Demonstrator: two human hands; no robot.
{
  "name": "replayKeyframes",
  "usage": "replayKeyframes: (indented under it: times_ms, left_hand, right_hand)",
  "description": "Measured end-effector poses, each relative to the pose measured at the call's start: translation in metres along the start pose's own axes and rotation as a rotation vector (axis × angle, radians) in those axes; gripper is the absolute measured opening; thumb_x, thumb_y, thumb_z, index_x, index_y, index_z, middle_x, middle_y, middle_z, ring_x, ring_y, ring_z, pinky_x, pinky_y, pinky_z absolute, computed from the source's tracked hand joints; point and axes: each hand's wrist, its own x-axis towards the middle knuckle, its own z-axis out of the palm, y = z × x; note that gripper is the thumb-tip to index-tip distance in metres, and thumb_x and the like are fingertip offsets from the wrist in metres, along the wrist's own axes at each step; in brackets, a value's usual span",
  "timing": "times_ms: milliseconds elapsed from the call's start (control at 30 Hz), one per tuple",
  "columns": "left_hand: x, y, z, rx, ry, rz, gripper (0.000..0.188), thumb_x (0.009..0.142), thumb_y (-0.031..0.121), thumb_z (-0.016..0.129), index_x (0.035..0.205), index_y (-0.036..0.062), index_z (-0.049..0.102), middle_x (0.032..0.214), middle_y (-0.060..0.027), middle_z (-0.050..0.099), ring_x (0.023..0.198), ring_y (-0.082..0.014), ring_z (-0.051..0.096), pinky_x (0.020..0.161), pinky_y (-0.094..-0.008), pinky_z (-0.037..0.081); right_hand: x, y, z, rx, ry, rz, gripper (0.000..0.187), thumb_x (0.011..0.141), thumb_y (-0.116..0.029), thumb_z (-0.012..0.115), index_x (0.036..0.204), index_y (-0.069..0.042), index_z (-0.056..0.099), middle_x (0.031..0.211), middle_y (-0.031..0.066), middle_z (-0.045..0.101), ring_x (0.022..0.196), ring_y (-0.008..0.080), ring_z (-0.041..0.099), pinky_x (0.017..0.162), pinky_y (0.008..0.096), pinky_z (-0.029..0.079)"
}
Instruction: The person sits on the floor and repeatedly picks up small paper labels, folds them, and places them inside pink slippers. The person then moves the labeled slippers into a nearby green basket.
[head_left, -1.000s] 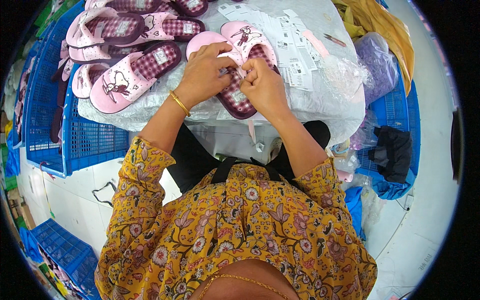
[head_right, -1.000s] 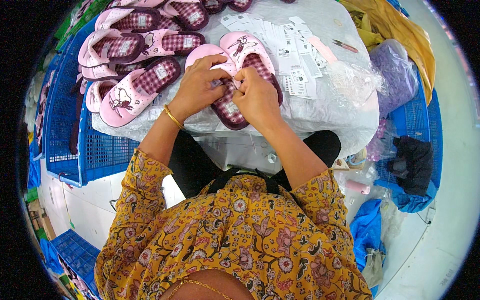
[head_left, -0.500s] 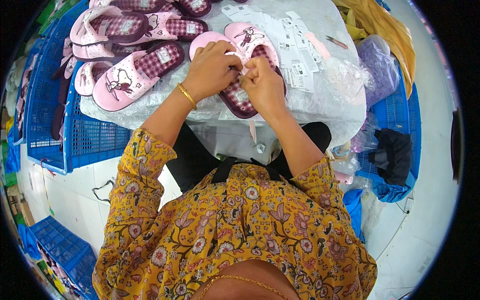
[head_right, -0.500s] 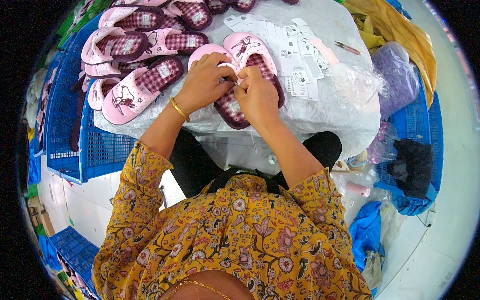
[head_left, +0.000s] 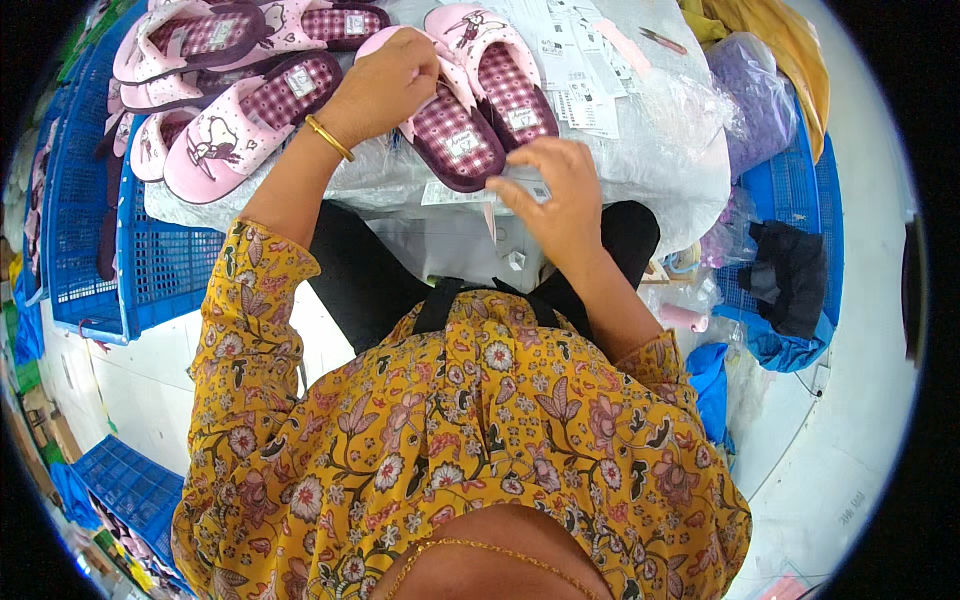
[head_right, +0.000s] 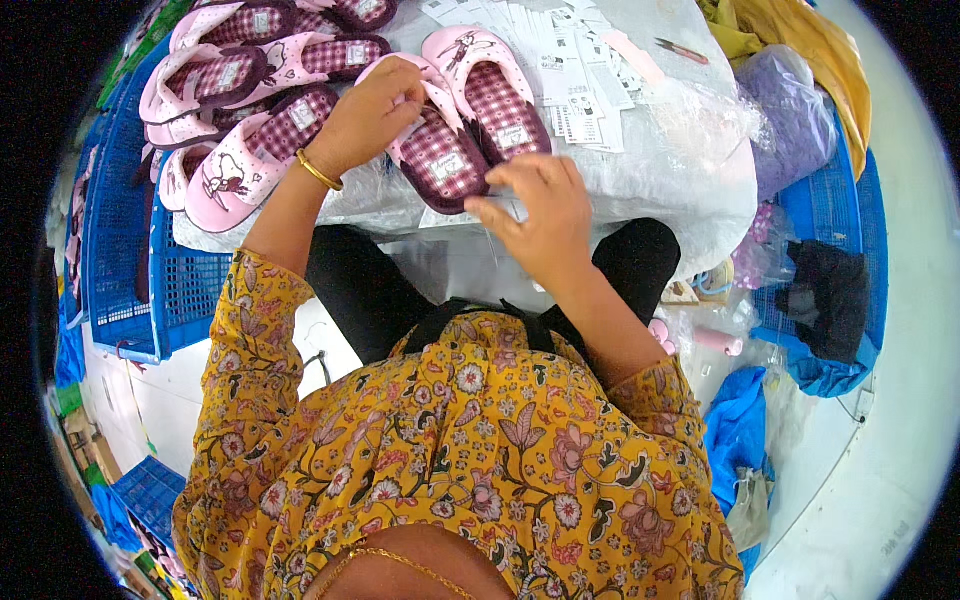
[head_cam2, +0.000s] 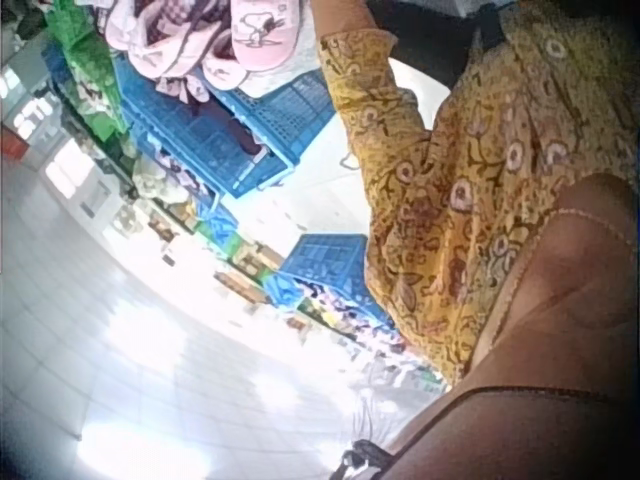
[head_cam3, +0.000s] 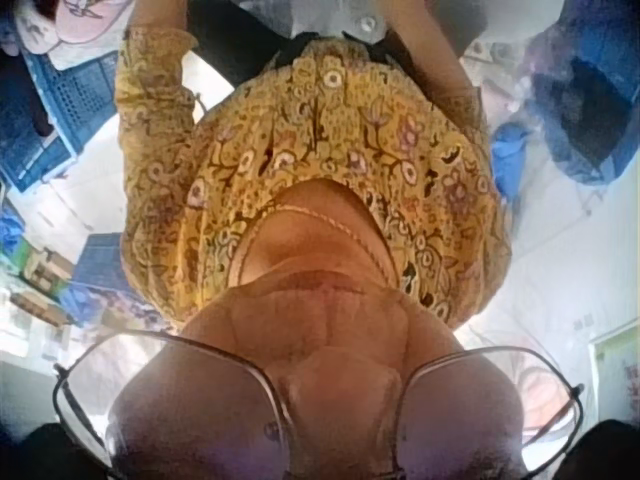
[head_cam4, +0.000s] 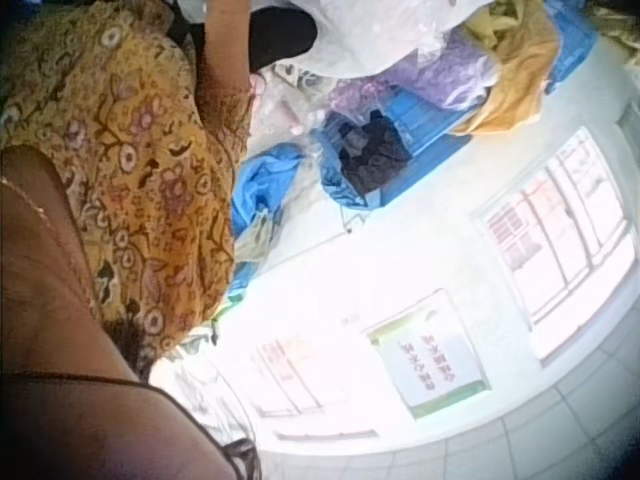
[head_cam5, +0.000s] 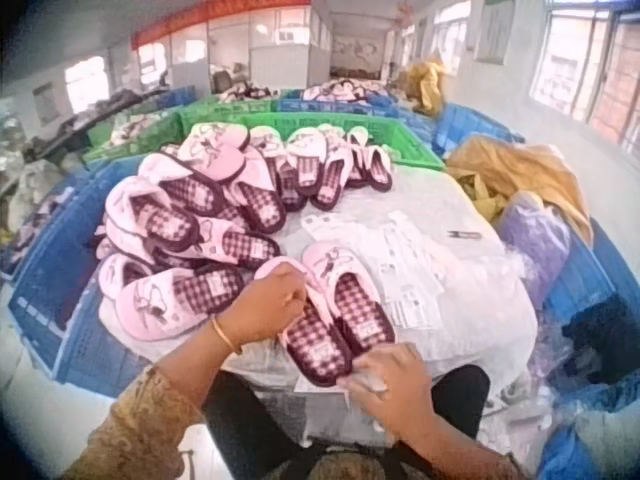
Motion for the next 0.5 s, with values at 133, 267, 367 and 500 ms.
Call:
replayKeyframes:
  times_ms: [133,267,367,500]
  left_hand:
    - [0.000,0.000,-0.002,-0.016,-0.009,-0.016,0.012,0.086,0.017,0.056,0.085,0.0051,0.055,0.102,-0.0127,0.059,0.095,-0.0323,0.059,0.084,-0.0390,0.049]
    - [-0.001,-0.002,0.002,-0.014,0.032,0.003,0.013,0.086,0.018,0.056,0.085,0.0049,0.055,0.101,-0.0129,0.059,0.095,-0.0323,0.059,0.084,-0.0393,0.049]
    - [-0.002,-0.001,0.005,-0.046,0.042,-0.018,0.011,0.085,0.014,0.058,0.085,0.0038,0.054,0.095,-0.0119,0.056,0.092,-0.0299,0.056,0.085,-0.0369,0.046]
    - [-0.004,0.000,0.007,-0.056,0.041,-0.024,0.013,0.087,0.018,0.057,0.088,0.0048,0.057,0.099,-0.0132,0.058,0.092,-0.0334,0.059,0.082,-0.0402,0.049]
  right_hand:
    - [-0.039,-0.005,0.001,-0.201,-0.103,-0.004,0.050,0.059,-0.038,0.086,0.098,-0.012,0.068,0.103,0.0025,0.059,0.097,0.0262,0.052,0.085,0.0413,0.039]
    - [-0.050,-0.004,0.017,-0.264,-0.065,0.019,0.048,0.059,-0.034,0.086,0.098,-0.012,0.067,0.105,0.0015,0.058,0.099,0.0250,0.051,0.085,0.0411,0.037]
    - [-0.051,0.009,0.030,-0.297,-0.009,-0.033,0.037,0.065,-0.028,0.084,0.093,-0.012,0.067,0.103,0.0018,0.060,0.097,0.0250,0.053,0.086,0.0407,0.038]
    - [-0.050,0.021,0.029,-0.298,0.063,-0.149,0.020,0.071,-0.017,0.078,0.087,-0.013,0.066,0.095,0.0021,0.061,0.092,0.0235,0.056,0.085,0.0404,0.039]
